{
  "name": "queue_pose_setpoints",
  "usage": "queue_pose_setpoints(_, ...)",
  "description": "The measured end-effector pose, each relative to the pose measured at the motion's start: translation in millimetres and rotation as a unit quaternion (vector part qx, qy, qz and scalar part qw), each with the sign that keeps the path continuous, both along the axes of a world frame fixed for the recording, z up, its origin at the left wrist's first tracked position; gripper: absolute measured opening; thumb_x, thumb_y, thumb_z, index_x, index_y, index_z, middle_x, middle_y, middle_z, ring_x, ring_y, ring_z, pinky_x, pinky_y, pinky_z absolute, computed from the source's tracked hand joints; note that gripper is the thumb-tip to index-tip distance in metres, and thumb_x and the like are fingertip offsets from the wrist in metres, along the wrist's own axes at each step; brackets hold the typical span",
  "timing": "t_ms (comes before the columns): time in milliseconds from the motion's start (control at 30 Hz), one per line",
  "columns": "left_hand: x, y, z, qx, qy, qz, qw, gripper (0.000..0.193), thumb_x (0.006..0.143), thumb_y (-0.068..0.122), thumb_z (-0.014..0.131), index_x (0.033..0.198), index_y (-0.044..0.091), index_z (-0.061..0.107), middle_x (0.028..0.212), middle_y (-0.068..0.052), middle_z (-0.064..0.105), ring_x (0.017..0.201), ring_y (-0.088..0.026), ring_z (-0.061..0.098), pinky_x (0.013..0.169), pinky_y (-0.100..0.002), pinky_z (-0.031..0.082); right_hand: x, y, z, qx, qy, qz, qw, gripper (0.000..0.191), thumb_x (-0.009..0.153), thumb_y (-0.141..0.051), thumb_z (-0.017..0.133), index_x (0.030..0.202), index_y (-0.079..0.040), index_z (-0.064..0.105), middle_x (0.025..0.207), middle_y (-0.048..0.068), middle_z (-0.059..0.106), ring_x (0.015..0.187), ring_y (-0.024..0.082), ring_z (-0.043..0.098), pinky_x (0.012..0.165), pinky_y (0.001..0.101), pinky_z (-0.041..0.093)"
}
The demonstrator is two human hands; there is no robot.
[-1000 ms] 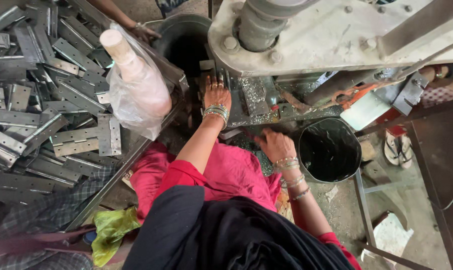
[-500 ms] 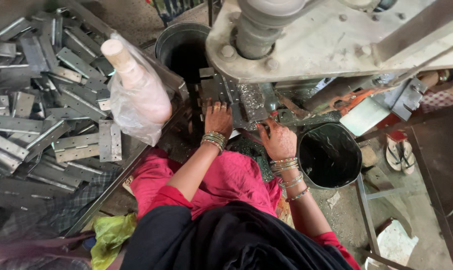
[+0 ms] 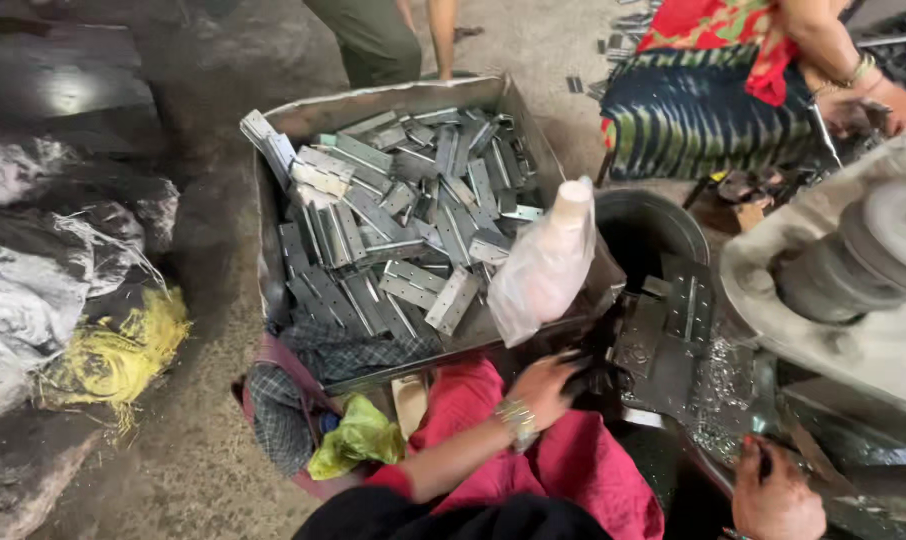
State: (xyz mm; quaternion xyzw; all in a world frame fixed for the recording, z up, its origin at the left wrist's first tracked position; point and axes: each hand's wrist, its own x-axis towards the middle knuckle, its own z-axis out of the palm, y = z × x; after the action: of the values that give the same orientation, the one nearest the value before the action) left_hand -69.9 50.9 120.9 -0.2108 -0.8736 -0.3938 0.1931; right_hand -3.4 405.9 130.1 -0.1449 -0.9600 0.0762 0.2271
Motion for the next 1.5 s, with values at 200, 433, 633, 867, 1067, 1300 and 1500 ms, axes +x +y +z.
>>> queue_pose_setpoints(200, 70, -109, -23, 0.005, -0.145, 0.135, 0.98, 0.034, 0.084, 0.012, 0.065, 0.118, 0.011, 0.071, 0.103, -0.02, 0.071, 0.096, -0.04, 0.067, 0.082, -0.051, 0.054, 12, 13, 0, 0.071, 0.056, -0.004, 0.996, 0.023, 0.108, -0.037, 0.064, 0.108, -0.018, 0.076, 0.1, 0.011, 0.075, 0.08, 0.034, 0.071, 0.074, 0.0459, 0.055)
queue_pose_setpoints(433, 44, -199, -8, -0.143, -0.006, 0.324, 0.935, 0.053, 0.078, 0.015, 0.077, 0.128, 0.002, 0.062, 0.135, -0.025, 0.06, 0.128, -0.044, 0.054, 0.11, -0.056, 0.041, 45, -24, 40, 0.007, 0.101, -0.031, 0.994, 0.023, 0.107, -0.03, 0.066, 0.099, -0.01, 0.07, 0.095, 0.014, 0.071, 0.086, 0.04, 0.068, 0.072, 0.0495, 0.053)
queue_pose_setpoints(633, -1, -217, -28, -0.311, -0.177, 0.402, 0.843, 0.086, 0.085, 0.048, 0.071, 0.145, -0.009, 0.048, 0.153, -0.03, 0.041, 0.144, -0.048, 0.032, 0.12, -0.064, 0.011, 54, -43, 56, 0.012, 0.039, -0.08, 0.996, 0.021, 0.104, -0.033, 0.066, 0.097, -0.014, 0.071, 0.089, 0.012, 0.071, 0.08, 0.037, 0.068, 0.065, 0.0489, 0.051)
queue_pose_setpoints(867, 0, -215, -45, -0.349, -0.19, 0.393, 0.829, 0.095, 0.082, 0.057, 0.069, 0.149, -0.006, 0.046, 0.158, -0.027, 0.039, 0.148, -0.044, 0.032, 0.124, -0.061, 0.006, 51, -36, 47, 0.032, 0.067, -0.105, 0.992, 0.02, 0.106, -0.032, 0.066, 0.096, -0.015, 0.069, 0.088, 0.01, 0.072, 0.081, 0.035, 0.069, 0.068, 0.0468, 0.052)
queue_pose_setpoints(1067, -2, -217, -42, -0.353, -0.163, 0.381, 0.839, 0.092, 0.083, 0.055, 0.071, 0.149, -0.005, 0.049, 0.154, -0.029, 0.044, 0.146, -0.044, 0.036, 0.127, -0.059, 0.008, 52, -33, 40, 0.059, 0.076, -0.077, 0.992, 0.015, 0.104, -0.028, 0.065, 0.105, -0.014, 0.07, 0.093, 0.01, 0.072, 0.085, 0.033, 0.069, 0.073, 0.0458, 0.053)
queue_pose_setpoints(1300, -7, -229, -45, -0.377, -0.158, 0.39, 0.825, 0.093, 0.084, 0.058, 0.07, 0.15, -0.004, 0.051, 0.155, -0.029, 0.045, 0.149, -0.043, 0.038, 0.128, -0.059, 0.013, 51, -46, 48, 0.015, 0.087, -0.059, 0.994, 0.015, 0.1, -0.026, 0.066, 0.099, -0.012, 0.069, 0.091, 0.009, 0.072, 0.083, 0.034, 0.068, 0.073, 0.0464, 0.051)
queue_pose_setpoints(1500, -35, -234, -38, -0.4, -0.157, 0.413, 0.803, 0.1, 0.08, 0.064, 0.068, 0.149, -0.005, 0.049, 0.157, -0.031, 0.039, 0.147, -0.047, 0.034, 0.121, -0.06, 0.013, 50, -55, 57, 0.019, 0.106, -0.038, 0.993, 0.019, 0.1, -0.027, 0.066, 0.095, -0.009, 0.069, 0.09, 0.01, 0.072, 0.08, 0.033, 0.068, 0.073, 0.0454, 0.052)
